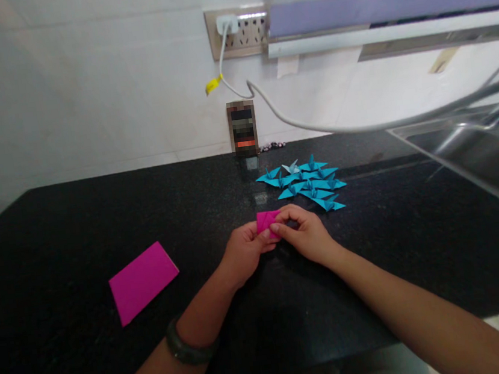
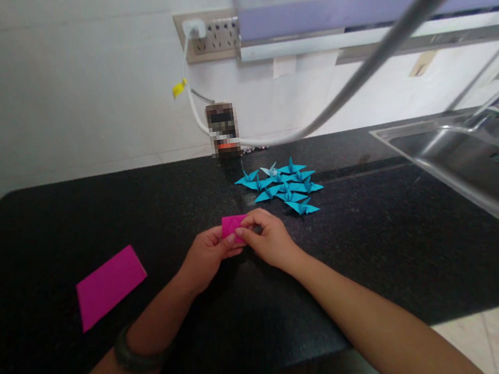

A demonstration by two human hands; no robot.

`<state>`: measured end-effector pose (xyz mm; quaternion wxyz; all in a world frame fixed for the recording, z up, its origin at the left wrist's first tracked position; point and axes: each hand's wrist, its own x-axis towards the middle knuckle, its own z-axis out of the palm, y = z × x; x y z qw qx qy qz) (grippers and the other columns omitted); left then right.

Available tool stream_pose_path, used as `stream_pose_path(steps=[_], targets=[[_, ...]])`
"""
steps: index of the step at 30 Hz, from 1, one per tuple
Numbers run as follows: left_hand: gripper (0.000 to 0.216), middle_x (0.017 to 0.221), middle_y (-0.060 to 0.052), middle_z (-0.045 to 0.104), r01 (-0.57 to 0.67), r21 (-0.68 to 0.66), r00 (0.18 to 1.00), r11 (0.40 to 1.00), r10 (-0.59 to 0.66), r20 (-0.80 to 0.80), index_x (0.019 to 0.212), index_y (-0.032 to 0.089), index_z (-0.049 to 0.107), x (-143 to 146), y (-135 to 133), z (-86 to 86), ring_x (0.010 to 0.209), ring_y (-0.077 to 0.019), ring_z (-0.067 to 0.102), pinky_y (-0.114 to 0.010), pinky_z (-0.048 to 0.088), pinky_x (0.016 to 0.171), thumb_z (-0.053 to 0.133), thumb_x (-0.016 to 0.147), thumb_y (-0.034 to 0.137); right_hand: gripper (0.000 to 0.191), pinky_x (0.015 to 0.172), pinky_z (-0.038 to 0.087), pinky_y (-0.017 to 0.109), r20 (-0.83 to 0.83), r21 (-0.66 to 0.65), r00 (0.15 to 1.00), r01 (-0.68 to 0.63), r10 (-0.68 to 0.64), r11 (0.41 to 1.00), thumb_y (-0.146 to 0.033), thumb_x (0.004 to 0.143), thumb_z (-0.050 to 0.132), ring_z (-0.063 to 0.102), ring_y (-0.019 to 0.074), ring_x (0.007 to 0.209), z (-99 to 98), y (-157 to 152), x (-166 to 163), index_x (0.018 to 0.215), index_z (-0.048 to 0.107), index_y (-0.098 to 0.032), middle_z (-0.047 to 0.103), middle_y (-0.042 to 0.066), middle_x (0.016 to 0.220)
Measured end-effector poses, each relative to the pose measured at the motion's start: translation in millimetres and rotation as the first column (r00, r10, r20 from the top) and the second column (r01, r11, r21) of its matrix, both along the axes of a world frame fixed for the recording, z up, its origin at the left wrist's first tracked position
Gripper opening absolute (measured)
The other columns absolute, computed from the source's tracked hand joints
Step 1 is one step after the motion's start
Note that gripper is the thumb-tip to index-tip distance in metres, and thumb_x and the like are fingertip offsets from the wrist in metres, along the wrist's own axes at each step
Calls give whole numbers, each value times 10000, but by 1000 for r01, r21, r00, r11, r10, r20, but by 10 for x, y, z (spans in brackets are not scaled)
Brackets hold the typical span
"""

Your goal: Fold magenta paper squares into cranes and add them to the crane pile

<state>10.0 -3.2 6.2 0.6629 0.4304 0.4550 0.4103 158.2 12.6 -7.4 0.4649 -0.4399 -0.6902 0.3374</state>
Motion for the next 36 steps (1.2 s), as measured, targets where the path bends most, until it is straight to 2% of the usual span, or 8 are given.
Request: stream_pose_path(steps=[6, 10, 12, 16, 18, 22, 29, 36], targets=[[316, 844, -63, 675, 62, 23, 998, 998, -62, -19, 944, 122, 615, -6, -15, 18, 730, -135, 626, -237, 475, 657, 661, 683, 295, 350, 559, 411, 241, -168, -217, 985, 12, -50, 976, -295, 628, 691, 487, 108, 599, -21, 11, -7, 899, 494, -194, 524, -29, 685], [361, 713, -22, 669, 53, 65, 998, 997, -49, -48, 953, 156, 532, -39, 3, -15, 653, -143, 632, -249, 483, 608, 690, 649, 269, 264, 418, 305, 201, -142, -428, 986, -144, 91, 892, -376, 637, 672, 400, 68, 444, 22, 26, 36, 674, 529, -158, 491, -43, 528], [313, 597, 7, 642, -19, 114, 995, 993, 30, -98, 873, 157, 540, -59, 17, -23, 567, -126, 608, -230, 469, 564, 702, 631, 272, 291, 383, 252, 191, -138, -474, 985, -159, 106, 866, -395, 647, 660, 354, 51, 400, 53, 23, 55, 583, 510, -154, 453, -54, 469], [236, 558, 8, 624, -246, 152, 961, 957, 261, -87, 689, 138, 586, -77, 40, 2, 496, -101, 559, -221, 455, 527, 710, 609, 323, 293, 357, 246, 179, -219, -526, 970, -206, 103, 825, -402, 622, 679, 331, 37, 379, 80, -13, 24, 586, 543, -145, 438, -66, 460], [271, 581, -3, 632, -298, 123, 953, 947, 303, -19, 682, 132, 605, -75, 46, 18, 514, -110, 565, -244, 470, 548, 700, 612, 377, 293, 354, 272, 177, -270, -544, 957, -243, 107, 803, -402, 607, 691, 347, 38, 379, 72, -40, -21, 599, 556, -142, 446, -65, 466], [319, 590, -12, 630, -245, 71, 967, 967, 238, 91, 696, 125, 620, -66, 38, 24, 531, -115, 564, -259, 469, 565, 658, 649, 438, 303, 377, 322, 183, -365, -525, 930, -247, 47, 814, -411, 602, 696, 379, 43, 377, 65, -83, -95, 598, 550, -145, 465, -66, 448], [207, 536, 26, 592, -253, 128, 966, 959, 259, -25, 600, 138, 600, -57, 12, -4, 483, -71, 496, -191, 384, 493, 732, 580, 295, 290, 395, 307, 191, -309, -520, 949, -225, 64, 824, -406, 588, 702, 395, 50, 384, 101, -106, -103, 644, 600, -141, 493, -57, 453], [351, 500, 17, 552, -225, 62, 974, 972, 222, 54, 575, 146, 587, -57, 25, 15, 479, -100, 491, -245, 415, 532, 603, 683, 480, 290, 401, 309, 192, -300, -509, 951, -223, 72, 831, -417, 591, 697, 394, 53, 389, 108, -107, -104, 618, 600, -145, 488, -56, 442]])
